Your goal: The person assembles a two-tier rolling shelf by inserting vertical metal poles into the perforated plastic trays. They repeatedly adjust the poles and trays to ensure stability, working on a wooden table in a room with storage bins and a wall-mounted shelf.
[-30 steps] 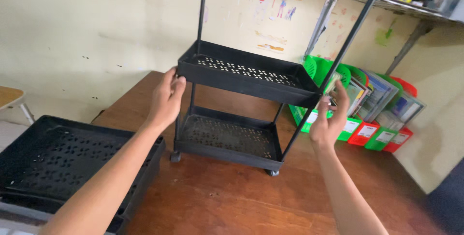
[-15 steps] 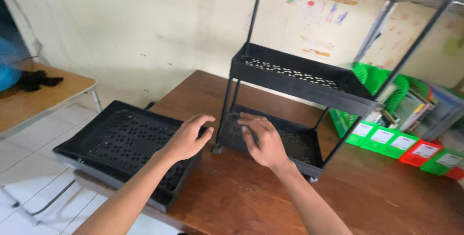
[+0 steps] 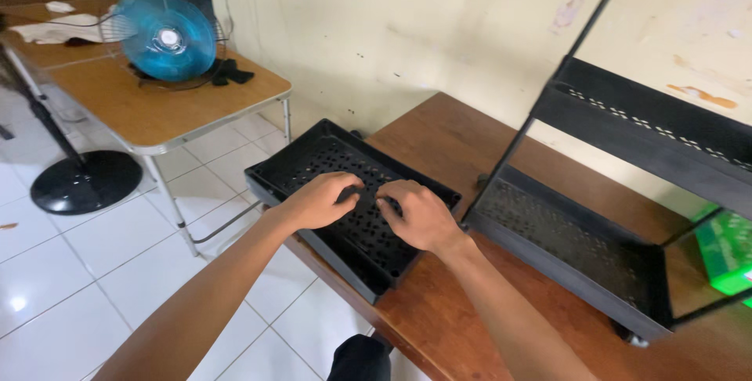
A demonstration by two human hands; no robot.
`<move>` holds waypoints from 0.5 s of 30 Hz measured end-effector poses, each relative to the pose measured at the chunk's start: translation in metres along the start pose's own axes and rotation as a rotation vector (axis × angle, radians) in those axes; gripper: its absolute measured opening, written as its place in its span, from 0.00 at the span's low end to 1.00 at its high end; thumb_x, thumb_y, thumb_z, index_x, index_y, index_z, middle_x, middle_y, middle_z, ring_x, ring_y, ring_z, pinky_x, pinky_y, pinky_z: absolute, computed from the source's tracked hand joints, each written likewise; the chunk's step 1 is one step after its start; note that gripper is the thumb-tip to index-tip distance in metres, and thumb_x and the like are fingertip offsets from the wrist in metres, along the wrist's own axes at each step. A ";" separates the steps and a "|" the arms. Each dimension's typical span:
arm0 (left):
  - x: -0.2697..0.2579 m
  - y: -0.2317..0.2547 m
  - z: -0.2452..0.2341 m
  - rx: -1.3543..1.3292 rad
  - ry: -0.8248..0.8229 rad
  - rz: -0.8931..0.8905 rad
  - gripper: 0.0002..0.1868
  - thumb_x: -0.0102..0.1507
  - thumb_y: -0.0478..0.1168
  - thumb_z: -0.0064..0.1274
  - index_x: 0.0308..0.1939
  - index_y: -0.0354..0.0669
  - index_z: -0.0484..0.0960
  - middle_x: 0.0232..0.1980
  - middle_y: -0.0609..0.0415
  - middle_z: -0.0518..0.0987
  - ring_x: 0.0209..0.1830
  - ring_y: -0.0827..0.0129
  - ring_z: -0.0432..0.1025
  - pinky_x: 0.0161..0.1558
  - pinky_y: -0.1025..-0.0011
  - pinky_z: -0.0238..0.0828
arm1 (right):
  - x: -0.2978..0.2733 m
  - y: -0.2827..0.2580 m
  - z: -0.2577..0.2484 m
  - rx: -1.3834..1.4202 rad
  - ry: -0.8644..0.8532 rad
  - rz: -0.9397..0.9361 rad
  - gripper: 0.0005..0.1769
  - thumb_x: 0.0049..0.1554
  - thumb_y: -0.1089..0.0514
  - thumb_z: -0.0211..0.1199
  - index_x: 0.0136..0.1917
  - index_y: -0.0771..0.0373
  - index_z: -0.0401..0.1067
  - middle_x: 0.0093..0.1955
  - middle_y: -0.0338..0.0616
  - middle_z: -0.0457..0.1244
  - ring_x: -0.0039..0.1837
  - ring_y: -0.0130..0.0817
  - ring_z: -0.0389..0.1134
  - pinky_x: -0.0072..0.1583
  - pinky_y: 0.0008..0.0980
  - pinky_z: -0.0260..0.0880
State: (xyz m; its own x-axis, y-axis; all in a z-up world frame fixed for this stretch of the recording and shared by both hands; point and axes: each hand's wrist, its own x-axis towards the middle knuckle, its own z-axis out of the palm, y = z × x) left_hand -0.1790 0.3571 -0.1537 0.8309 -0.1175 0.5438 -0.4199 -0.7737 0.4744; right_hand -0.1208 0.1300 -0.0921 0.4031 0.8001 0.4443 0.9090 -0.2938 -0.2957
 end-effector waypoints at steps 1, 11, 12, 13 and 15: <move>-0.006 -0.006 -0.006 0.012 -0.016 -0.027 0.14 0.63 0.39 0.56 0.49 0.33 0.81 0.51 0.40 0.83 0.54 0.48 0.77 0.54 0.59 0.72 | 0.005 -0.004 0.006 0.012 -0.062 0.034 0.11 0.57 0.57 0.62 0.51 0.64 0.77 0.55 0.51 0.70 0.59 0.50 0.70 0.60 0.44 0.70; -0.033 -0.039 -0.035 0.194 -0.263 -0.253 0.14 0.64 0.44 0.51 0.37 0.37 0.84 0.44 0.41 0.83 0.46 0.45 0.76 0.49 0.56 0.72 | 0.032 -0.006 0.064 0.101 -0.415 0.102 0.15 0.58 0.54 0.62 0.52 0.66 0.77 0.50 0.54 0.71 0.55 0.50 0.72 0.57 0.43 0.70; -0.035 -0.041 -0.036 0.206 -0.312 -0.329 0.16 0.66 0.47 0.49 0.36 0.37 0.84 0.44 0.42 0.83 0.46 0.45 0.77 0.49 0.56 0.72 | 0.034 -0.006 0.069 0.100 -0.437 0.096 0.15 0.58 0.54 0.62 0.52 0.66 0.78 0.50 0.54 0.71 0.54 0.50 0.72 0.56 0.42 0.70; -0.036 -0.042 -0.036 0.197 -0.302 -0.311 0.16 0.66 0.47 0.49 0.36 0.37 0.84 0.44 0.42 0.83 0.46 0.45 0.77 0.49 0.56 0.72 | 0.036 -0.005 0.073 0.111 -0.454 0.149 0.15 0.58 0.54 0.62 0.52 0.66 0.77 0.49 0.54 0.71 0.53 0.49 0.73 0.56 0.41 0.71; -0.037 -0.046 -0.035 0.174 -0.280 -0.276 0.17 0.65 0.47 0.49 0.36 0.37 0.84 0.43 0.41 0.83 0.46 0.45 0.77 0.49 0.56 0.72 | 0.038 -0.003 0.080 0.130 -0.493 0.257 0.15 0.57 0.53 0.62 0.51 0.66 0.76 0.47 0.53 0.72 0.51 0.46 0.74 0.54 0.39 0.73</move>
